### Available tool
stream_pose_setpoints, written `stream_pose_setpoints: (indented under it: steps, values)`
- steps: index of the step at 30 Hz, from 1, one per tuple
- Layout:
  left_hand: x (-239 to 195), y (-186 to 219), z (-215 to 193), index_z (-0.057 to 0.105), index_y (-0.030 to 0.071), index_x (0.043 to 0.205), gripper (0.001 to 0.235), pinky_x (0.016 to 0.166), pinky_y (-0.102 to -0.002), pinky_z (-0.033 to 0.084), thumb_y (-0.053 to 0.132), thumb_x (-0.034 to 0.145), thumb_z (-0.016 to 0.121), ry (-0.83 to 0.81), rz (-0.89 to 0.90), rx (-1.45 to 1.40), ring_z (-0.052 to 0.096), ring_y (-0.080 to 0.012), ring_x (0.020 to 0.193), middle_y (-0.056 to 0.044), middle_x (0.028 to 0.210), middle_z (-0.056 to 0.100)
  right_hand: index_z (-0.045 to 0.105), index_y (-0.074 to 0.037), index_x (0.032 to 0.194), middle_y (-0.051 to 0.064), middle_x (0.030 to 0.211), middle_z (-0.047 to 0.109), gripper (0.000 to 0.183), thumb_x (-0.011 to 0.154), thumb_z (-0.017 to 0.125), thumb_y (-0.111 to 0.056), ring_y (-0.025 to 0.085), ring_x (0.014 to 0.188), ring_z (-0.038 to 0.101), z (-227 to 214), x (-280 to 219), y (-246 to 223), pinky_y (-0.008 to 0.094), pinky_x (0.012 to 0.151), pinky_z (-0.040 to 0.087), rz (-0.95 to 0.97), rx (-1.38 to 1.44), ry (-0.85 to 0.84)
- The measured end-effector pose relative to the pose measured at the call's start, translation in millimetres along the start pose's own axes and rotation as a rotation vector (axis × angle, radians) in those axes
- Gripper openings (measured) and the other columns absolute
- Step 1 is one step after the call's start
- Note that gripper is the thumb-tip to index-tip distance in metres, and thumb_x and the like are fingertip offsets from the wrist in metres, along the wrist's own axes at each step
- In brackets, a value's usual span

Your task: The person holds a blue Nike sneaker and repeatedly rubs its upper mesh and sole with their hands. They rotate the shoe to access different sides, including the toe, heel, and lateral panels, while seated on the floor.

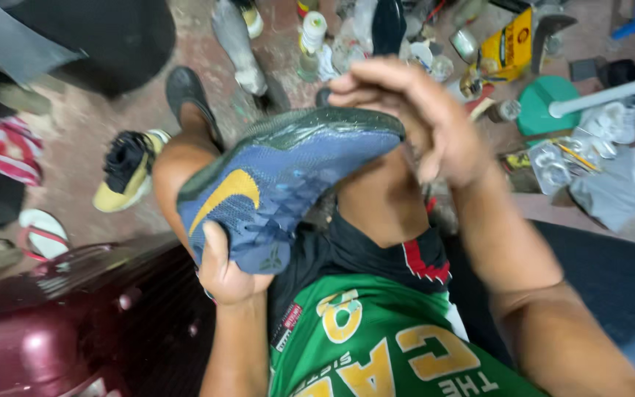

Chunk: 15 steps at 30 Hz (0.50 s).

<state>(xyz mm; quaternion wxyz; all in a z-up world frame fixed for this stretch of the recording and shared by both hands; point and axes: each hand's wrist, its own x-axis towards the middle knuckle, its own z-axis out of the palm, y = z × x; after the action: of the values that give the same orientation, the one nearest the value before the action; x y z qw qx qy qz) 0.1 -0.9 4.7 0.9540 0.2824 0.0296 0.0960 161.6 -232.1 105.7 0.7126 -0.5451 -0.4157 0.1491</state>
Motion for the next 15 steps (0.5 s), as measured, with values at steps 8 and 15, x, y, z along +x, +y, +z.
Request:
stream_pose_setpoints:
  steps: [8,15]
  values:
    - [-14,-3,6,0.032,-0.003,0.16,0.108,0.13,-0.055,0.026,0.067,0.087,0.071,-0.005,-0.122,-0.015,0.036,-0.0348,0.154,-0.017,0.165,0.037,0.05,0.01,0.142,0.021,0.138,0.062,0.08,0.109,0.027,-0.058,0.027,0.134,0.06,20,-19,30,0.04,0.124,0.042,0.157,0.248,0.231]
    - [-11,-1,8,0.027,-0.009,0.16,0.114,0.127,-0.052,0.028,0.067,0.086,0.071,0.117,-0.196,-0.04,0.037,-0.0351,0.151,-0.019,0.164,0.036,0.051,0.017,0.143,0.026,0.143,0.057,0.079,0.118,0.029,-0.055,0.029,0.135,0.056,8,-24,35,0.041,0.12,0.041,0.171,0.364,0.07]
